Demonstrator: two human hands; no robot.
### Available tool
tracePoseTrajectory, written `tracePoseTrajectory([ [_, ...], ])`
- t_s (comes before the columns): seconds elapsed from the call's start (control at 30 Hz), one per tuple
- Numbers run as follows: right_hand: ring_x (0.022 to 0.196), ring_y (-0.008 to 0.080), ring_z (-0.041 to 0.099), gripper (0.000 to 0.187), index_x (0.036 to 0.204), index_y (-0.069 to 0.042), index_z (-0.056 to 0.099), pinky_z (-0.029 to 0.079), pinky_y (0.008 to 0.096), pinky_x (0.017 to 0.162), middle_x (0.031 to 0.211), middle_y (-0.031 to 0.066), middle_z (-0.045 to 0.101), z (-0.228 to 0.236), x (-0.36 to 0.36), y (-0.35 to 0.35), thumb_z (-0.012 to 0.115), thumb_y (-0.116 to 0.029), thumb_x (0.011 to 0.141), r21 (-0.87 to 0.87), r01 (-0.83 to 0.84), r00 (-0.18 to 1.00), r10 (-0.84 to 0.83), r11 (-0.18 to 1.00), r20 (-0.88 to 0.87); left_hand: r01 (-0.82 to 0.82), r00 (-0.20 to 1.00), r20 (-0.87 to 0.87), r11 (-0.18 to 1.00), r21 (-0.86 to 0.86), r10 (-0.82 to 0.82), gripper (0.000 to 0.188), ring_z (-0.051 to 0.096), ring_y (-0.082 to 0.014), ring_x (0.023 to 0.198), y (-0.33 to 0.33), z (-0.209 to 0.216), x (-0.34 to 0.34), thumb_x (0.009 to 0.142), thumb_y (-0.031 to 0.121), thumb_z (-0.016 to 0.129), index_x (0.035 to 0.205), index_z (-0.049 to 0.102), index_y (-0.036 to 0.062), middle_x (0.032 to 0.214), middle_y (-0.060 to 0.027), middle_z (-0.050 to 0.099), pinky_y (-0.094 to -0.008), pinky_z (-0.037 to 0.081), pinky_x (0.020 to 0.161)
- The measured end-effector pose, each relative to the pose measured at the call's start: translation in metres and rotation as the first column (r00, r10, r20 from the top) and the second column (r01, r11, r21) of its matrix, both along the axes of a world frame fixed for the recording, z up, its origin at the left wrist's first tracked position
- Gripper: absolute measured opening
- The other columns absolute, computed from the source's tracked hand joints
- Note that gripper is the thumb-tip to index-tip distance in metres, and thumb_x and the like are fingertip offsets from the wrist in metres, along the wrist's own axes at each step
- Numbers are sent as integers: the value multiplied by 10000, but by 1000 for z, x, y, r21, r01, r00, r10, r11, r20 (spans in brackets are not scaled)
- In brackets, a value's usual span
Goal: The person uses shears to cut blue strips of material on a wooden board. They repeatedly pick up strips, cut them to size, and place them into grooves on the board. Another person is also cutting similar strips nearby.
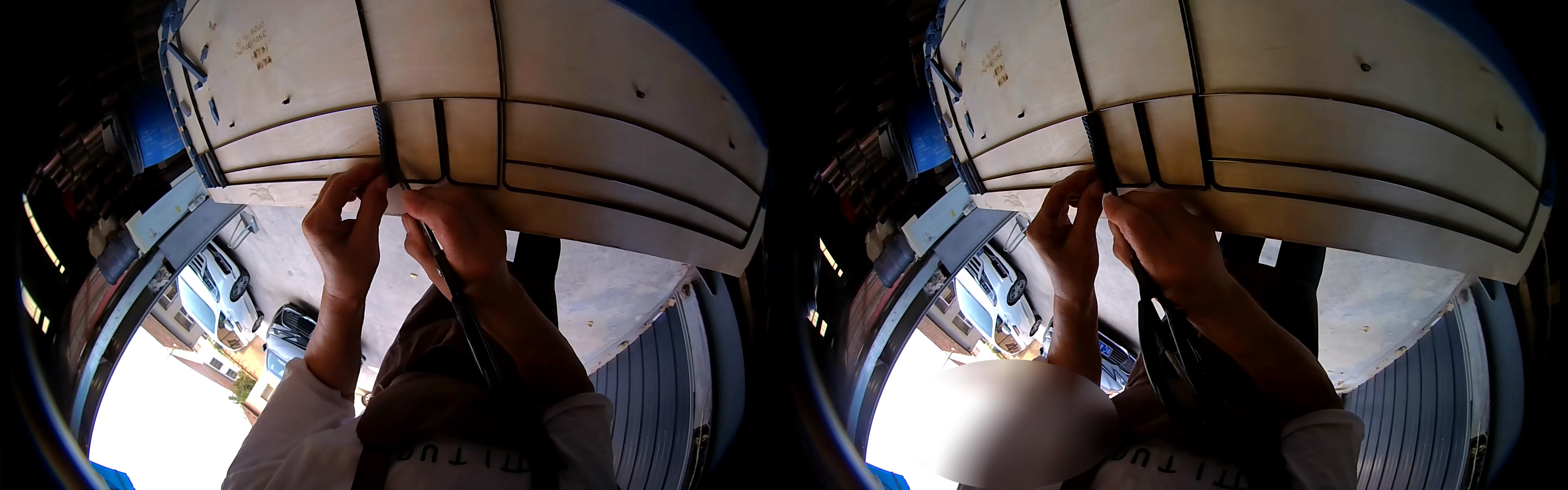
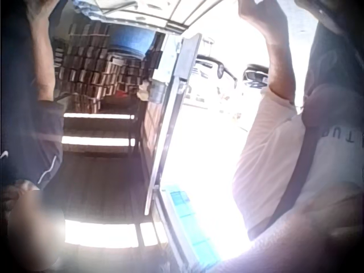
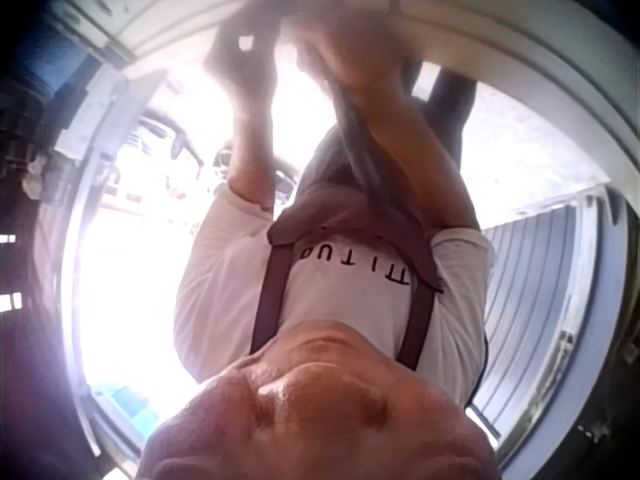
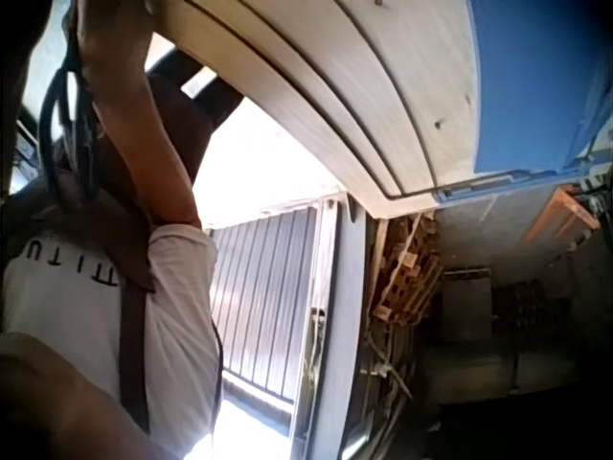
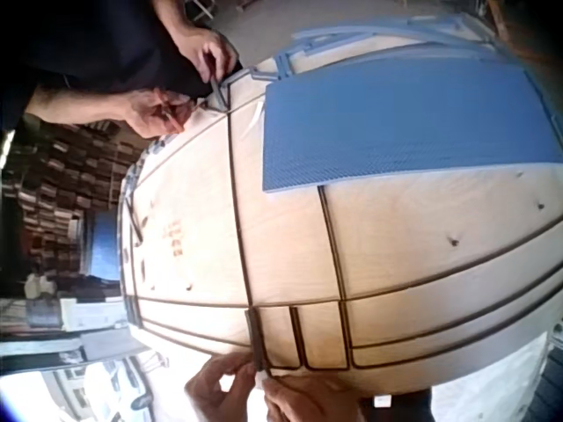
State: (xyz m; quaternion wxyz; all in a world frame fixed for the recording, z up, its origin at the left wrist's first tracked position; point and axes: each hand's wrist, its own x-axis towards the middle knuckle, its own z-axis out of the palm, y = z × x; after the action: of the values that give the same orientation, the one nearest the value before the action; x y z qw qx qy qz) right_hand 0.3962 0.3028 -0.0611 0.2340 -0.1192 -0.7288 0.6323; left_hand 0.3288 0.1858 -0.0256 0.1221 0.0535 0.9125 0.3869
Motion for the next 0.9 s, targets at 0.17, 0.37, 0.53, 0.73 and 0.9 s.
tracePoseTrajectory([
  [0.17,765,226,624,404,1031,-24,579,526,314,632,875,78,616,-3,-1,-5,694,53,651,31,-4,1000,4,1000,-2,-24,999,40,1000,2,24,152,568,-86,730,-1,-1,-1,813,12,657,962,682,-5,823,-54,670,-231,454,685],
  [0.37,766,231,628,394,1036,-25,571,530,317,643,874,90,618,1,0,-3,682,50,665,108,-129,989,120,986,84,-3,999,48,1000,18,2,153,563,-85,718,3,0,-3,817,12,658,967,681,-8,798,-43,659,-227,453,686],
  [0.53,750,207,634,347,1011,-31,585,532,298,615,867,76,628,3,5,-3,693,29,686,75,11,999,-13,997,37,14,998,58,1000,11,-15,153,576,-93,733,-1,2,-3,820,6,659,970,675,-16,811,-50,659,-234,461,698],
  [0.73,734,200,632,339,987,-39,585,530,287,604,854,68,627,4,13,-6,697,31,675,37,24,998,-26,999,53,2,998,61,1000,29,-3,155,586,-93,756,-1,1,2,828,5,653,980,672,-20,832,-58,663,-235,467,719],
  [0.9,729,240,640,377,1035,-4,591,528,303,638,895,122,640,3,12,-5,715,80,689,-7,-26,999,26,1000,26,-32,996,86,997,63,27,153,588,-96,760,1,1,3,833,7,650,982,672,-20,837,-57,663,-238,468,725],
])
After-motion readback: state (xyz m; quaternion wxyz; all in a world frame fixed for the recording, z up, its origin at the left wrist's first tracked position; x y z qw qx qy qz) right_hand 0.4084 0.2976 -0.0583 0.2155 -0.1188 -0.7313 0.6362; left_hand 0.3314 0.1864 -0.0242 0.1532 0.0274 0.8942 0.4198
